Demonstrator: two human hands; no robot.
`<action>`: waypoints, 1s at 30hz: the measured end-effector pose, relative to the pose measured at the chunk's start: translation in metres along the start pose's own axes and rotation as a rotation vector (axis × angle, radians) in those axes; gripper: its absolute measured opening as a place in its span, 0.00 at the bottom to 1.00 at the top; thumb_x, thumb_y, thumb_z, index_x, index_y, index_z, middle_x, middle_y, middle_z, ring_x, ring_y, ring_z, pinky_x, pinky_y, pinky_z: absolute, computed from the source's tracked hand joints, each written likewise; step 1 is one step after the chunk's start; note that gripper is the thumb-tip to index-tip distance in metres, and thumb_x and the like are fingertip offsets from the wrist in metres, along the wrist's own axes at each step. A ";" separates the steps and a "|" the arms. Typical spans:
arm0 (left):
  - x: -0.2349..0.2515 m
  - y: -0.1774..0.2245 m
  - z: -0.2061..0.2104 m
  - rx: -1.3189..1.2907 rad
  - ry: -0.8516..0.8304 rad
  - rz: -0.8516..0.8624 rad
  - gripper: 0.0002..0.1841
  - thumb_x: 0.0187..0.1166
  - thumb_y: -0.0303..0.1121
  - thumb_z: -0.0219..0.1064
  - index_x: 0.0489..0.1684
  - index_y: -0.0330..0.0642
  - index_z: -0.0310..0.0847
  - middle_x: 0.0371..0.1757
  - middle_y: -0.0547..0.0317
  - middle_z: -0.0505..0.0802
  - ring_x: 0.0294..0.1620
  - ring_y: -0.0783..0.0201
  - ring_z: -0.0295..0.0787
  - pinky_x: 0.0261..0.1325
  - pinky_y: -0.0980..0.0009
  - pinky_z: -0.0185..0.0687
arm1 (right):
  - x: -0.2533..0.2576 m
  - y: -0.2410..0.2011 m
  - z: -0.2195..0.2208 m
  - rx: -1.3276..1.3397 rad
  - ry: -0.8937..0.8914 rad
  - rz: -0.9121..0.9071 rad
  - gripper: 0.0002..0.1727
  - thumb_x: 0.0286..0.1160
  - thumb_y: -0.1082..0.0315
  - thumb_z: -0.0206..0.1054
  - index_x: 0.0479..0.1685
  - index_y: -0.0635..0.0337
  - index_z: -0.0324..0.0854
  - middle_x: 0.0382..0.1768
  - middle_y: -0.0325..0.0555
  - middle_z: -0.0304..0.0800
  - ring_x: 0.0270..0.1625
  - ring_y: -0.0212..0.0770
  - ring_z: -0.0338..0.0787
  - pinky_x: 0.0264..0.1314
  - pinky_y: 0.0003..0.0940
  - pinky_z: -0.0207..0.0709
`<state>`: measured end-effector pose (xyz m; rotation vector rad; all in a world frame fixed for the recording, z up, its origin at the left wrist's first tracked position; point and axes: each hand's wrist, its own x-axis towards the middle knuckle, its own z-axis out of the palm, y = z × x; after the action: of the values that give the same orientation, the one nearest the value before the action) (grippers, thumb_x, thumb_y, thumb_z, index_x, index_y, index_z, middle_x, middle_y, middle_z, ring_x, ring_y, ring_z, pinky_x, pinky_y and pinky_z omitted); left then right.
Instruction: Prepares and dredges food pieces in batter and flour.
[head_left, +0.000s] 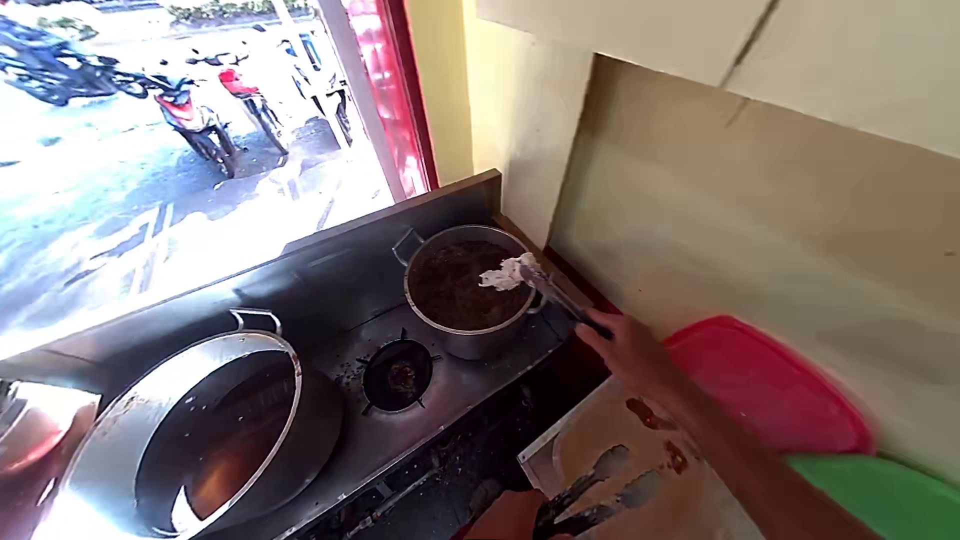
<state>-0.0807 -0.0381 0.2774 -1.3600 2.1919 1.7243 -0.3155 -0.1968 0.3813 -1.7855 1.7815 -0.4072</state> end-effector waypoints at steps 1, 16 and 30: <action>-0.005 -0.003 -0.006 -0.005 0.006 -0.008 0.35 0.83 0.60 0.61 0.67 0.33 0.81 0.53 0.36 0.92 0.58 0.41 0.90 0.64 0.39 0.80 | 0.030 -0.013 0.020 -0.042 -0.027 0.000 0.23 0.90 0.49 0.59 0.73 0.49 0.83 0.48 0.55 0.93 0.50 0.55 0.92 0.56 0.64 0.83; 0.013 -0.018 -0.037 0.068 0.086 -0.075 0.33 0.79 0.64 0.63 0.64 0.43 0.85 0.45 0.50 0.94 0.48 0.53 0.93 0.55 0.46 0.88 | 0.046 0.025 0.068 0.701 -0.014 0.293 0.27 0.89 0.45 0.57 0.79 0.46 0.79 0.32 0.45 0.83 0.15 0.36 0.72 0.15 0.31 0.69; 0.182 0.119 0.045 0.786 -0.247 -0.121 0.35 0.83 0.61 0.61 0.67 0.31 0.76 0.60 0.37 0.87 0.64 0.41 0.87 0.65 0.42 0.82 | -0.510 0.186 0.219 0.155 0.271 1.167 0.36 0.86 0.46 0.57 0.89 0.56 0.66 0.60 0.65 0.88 0.59 0.66 0.90 0.60 0.67 0.82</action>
<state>-0.2897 -0.1109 0.2572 -0.9767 2.2002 0.7688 -0.3679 0.3542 0.1919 -0.3854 2.5196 -0.2696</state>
